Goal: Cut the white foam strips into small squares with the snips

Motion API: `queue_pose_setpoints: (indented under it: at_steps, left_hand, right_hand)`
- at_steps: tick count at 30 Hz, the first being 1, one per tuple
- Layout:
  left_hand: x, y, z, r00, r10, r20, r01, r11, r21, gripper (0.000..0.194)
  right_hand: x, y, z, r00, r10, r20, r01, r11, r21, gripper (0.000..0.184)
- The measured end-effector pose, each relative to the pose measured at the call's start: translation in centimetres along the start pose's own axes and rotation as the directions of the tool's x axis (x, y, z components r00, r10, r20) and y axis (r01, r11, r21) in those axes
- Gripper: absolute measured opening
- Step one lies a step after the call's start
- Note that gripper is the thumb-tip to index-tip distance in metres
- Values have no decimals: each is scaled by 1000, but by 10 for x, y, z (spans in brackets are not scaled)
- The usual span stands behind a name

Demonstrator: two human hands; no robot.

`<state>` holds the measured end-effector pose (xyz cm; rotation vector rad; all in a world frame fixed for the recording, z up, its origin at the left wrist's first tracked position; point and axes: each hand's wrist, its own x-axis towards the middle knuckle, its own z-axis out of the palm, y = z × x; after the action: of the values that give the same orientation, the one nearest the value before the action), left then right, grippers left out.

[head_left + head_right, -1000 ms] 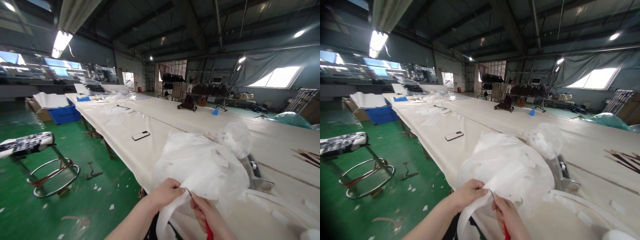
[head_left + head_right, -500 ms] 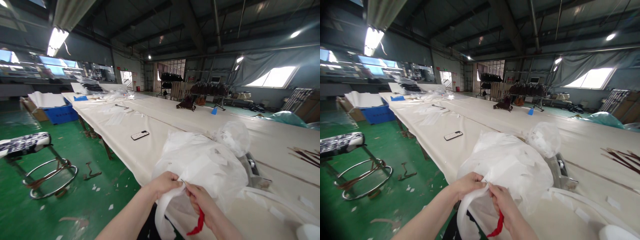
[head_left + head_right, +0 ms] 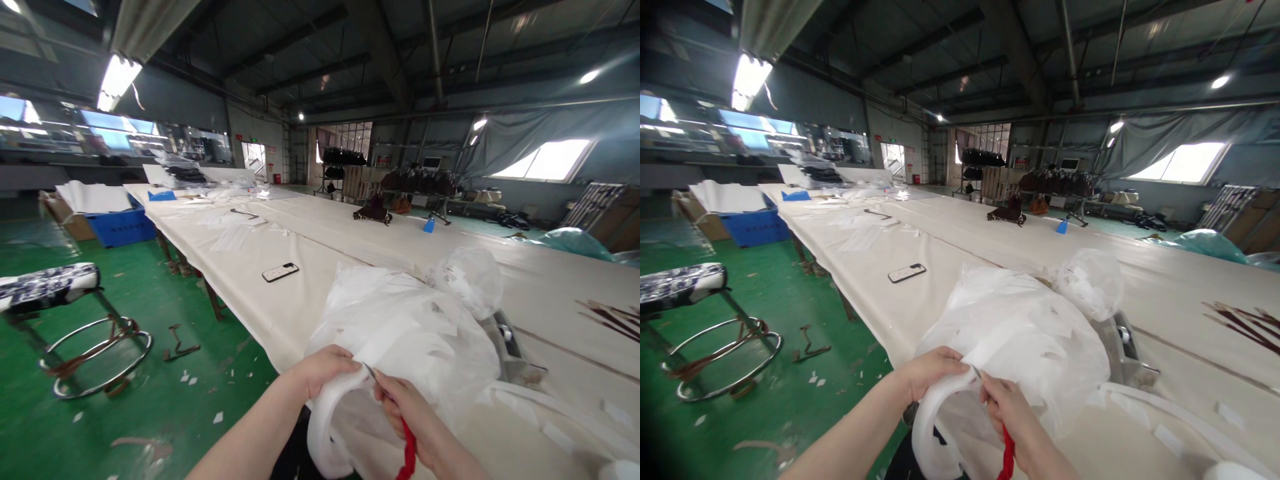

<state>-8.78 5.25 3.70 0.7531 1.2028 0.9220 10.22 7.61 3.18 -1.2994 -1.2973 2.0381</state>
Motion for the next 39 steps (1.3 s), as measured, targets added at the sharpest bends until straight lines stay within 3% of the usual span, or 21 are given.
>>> queue_pose_setpoints:
  at_steps: [6, 12, 20, 22, 27, 29, 32, 34, 35, 37, 39]
  left_hand:
    - [-3, 3, 4, 995, 32, 93, -40, 996, 77, 42]
    - [-6, 2, 1, 997, 51, 61, -58, 992, 112, 40]
    - [-2, -2, -1, 995, 77, 62, -89, 974, 210, 38]
    - [-4, -1, -2, 992, 110, 55, -122, 938, 325, 32]
    - [-14, 2, -7, 980, 191, 59, -185, 749, 637, 24]
    - [-19, 1, -10, 976, 215, 40, -185, 714, 676, 21]
    - [-28, -4, -13, 955, 297, -16, -204, 694, 691, 22]
    - [-34, -9, -13, 942, 332, -44, -220, 715, 664, 24]
    - [-37, -12, -12, 943, 328, -53, -224, 744, 630, 27]
    - [-40, -18, -8, 954, 293, -64, -222, 832, 508, 33]
    - [-42, -24, -3, 966, 245, -86, -201, 915, 350, 41]
  right_hand:
    - [8, -1, 7, 999, -11, -38, 9, 999, -53, 49]
    - [12, -2, 10, 999, 5, -42, -9, 996, -90, 48]
    - [17, -9, 18, 997, 32, -65, -31, 999, 14, 46]
    - [20, -13, 16, 993, 35, -113, -28, 997, 65, 45]
    - [24, -21, -8, 974, 14, -224, 22, 987, 156, 44]
    - [22, -19, -21, 971, -34, -237, 47, 998, 49, 44]
    - [14, -11, -40, 962, -174, -211, 88, 928, -361, 48]
    - [4, -5, -49, 957, -244, -160, 116, 822, -558, 51]
    - [-1, -2, -52, 961, -243, -132, 125, 807, -578, 53]
    - [-11, 4, -53, 977, -191, -92, 129, 881, -455, 54]
    - [-19, 13, -48, 994, -94, -51, 80, 972, -222, 56]
